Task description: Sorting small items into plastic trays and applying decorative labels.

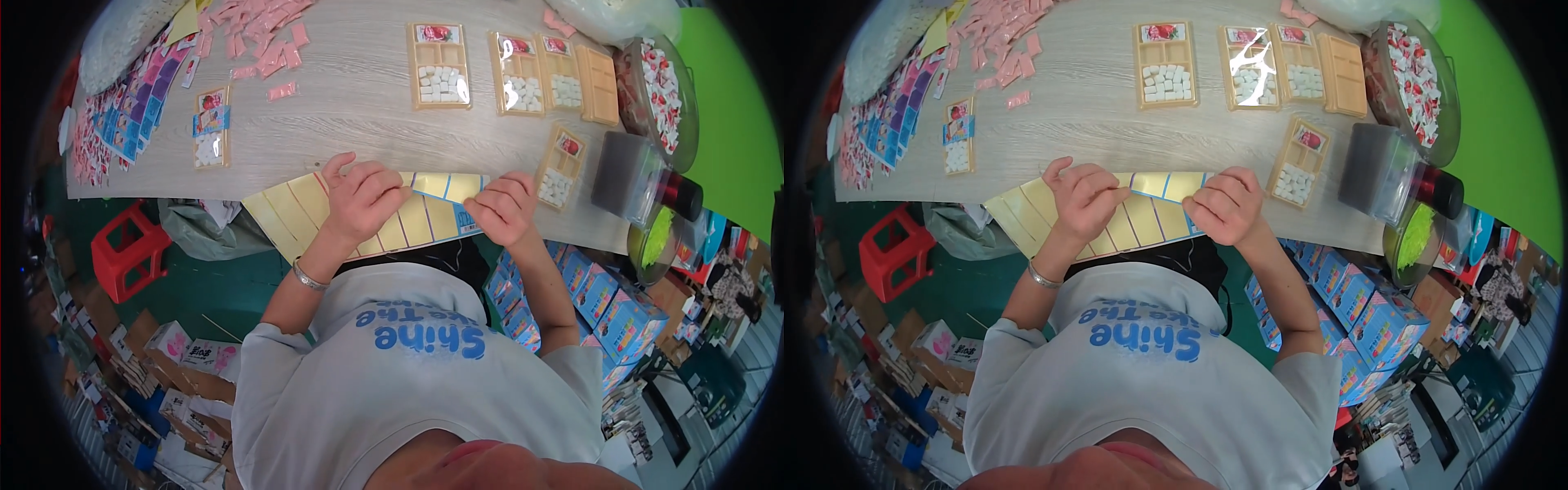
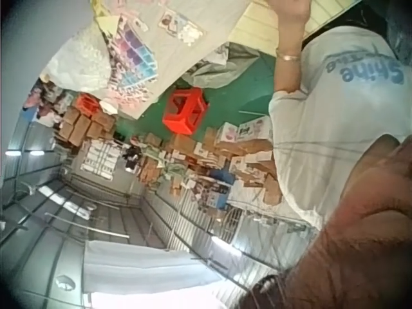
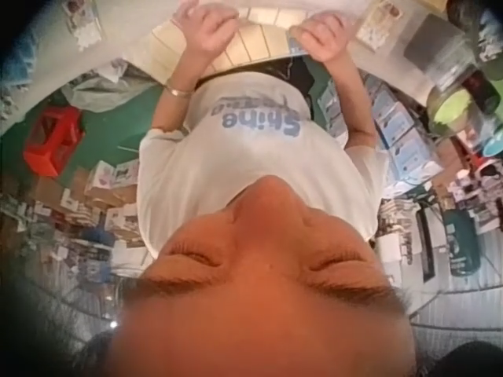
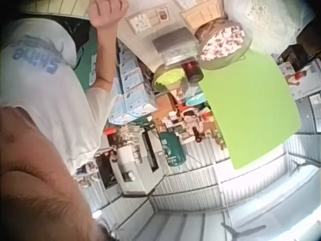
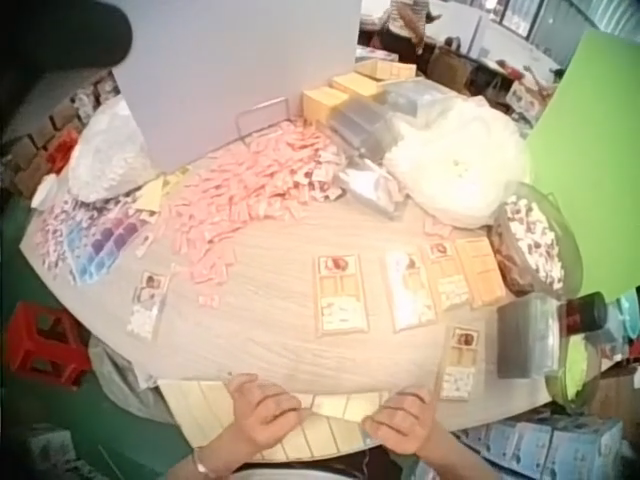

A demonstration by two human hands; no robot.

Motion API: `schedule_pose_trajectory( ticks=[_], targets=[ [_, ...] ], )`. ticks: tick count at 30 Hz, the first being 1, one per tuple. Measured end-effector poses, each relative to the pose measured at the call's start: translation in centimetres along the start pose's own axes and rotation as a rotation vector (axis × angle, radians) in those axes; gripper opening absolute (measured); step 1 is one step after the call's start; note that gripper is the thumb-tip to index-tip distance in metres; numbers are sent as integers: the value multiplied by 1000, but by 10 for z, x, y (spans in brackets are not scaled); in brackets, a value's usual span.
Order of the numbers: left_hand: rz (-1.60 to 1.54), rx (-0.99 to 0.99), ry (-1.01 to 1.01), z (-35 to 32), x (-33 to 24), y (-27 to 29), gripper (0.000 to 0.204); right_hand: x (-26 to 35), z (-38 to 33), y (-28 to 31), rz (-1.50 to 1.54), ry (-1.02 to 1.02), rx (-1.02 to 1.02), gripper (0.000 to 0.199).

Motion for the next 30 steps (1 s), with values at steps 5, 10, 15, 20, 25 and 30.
schedule_pose_trajectory(
  ticks=[5, 10, 15, 20, 25, 30],
  targets=[
    [-90, 45, 216, 28, -10, -7, 10, -16, 2, -9, 270, -225, 17, 16],
    [-512, 394, 445, 45, 6, -38, 9, -42, -15, -25, 685, -966, 108, 13],
    [-533, 544, 525, 44, 12, -53, 8, -55, -20, -29, 827, -1190, 118, 20],
    [-469, 490, 465, 49, 6, -55, 9, -50, 29, -10, 246, -458, 322, 30],
    [-497, 388, 492, 49, 7, -53, 12, -36, 32, -4, 17, -129, 288, 29],
    [-514, 388, 496, 47, 10, -58, 11, -34, 17, -2, 3, 6, 300, 28]
  ],
)
Point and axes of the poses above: each hand's wrist, its own z-axis towards the middle knuckle, its own y-axis out of the back of the hand, x = y × z, the point moved 7 cm from there along z, towards the middle knuckle, and after that the axes turned 5 degrees about y, right-handed, at the moved point
